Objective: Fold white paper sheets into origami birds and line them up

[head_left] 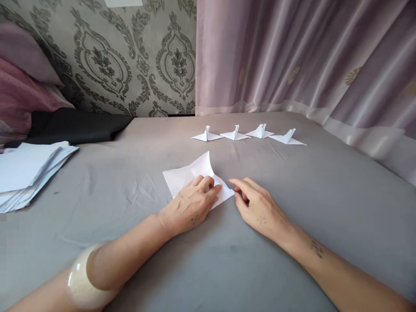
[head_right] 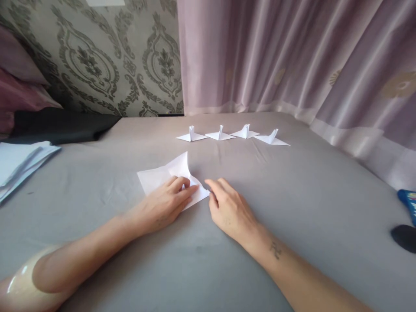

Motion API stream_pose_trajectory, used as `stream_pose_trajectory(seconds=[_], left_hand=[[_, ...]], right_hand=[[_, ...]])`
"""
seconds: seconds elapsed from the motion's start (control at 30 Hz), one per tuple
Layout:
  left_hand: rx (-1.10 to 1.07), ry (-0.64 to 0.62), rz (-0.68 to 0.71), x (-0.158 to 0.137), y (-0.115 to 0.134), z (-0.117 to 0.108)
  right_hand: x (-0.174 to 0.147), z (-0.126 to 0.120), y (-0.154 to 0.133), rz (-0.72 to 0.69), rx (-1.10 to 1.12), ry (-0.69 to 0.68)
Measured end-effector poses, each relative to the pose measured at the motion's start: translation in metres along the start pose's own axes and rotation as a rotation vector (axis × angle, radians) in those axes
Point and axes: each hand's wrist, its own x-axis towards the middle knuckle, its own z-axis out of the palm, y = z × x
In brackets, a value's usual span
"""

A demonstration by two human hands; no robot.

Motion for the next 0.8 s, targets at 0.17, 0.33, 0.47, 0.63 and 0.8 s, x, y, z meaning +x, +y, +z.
stream_pose_trajectory(seconds=[0.17,0.33,0.47,0.63,0.8], left_hand=[[-0.046,0.0,0.006,-0.001,-0.001,-0.002],[-0.11,0.001,-0.019,-0.005,0.002,-0.008],[-0.079,-0.065,-0.035,-0.006,0.01,-0.015],[0.091,-0.2,-0.07,0.0,0.024,-0.021],[0.106,-0.239,-0.127,0.006,0.029,-0.026]], right_hand=[[-0.005,-0.003,0.003,0.02,0.088,0.057],[-0.011,-0.007,-0.002,-0.093,-0.08,-0.086],[-0.012,-0.008,-0.003,-0.097,-0.127,-0.099],[-0.011,-0.005,-0.003,-0.107,-0.124,-0.073],[-0.01,-0.003,-0.005,-0.085,-0.115,-0.051]])
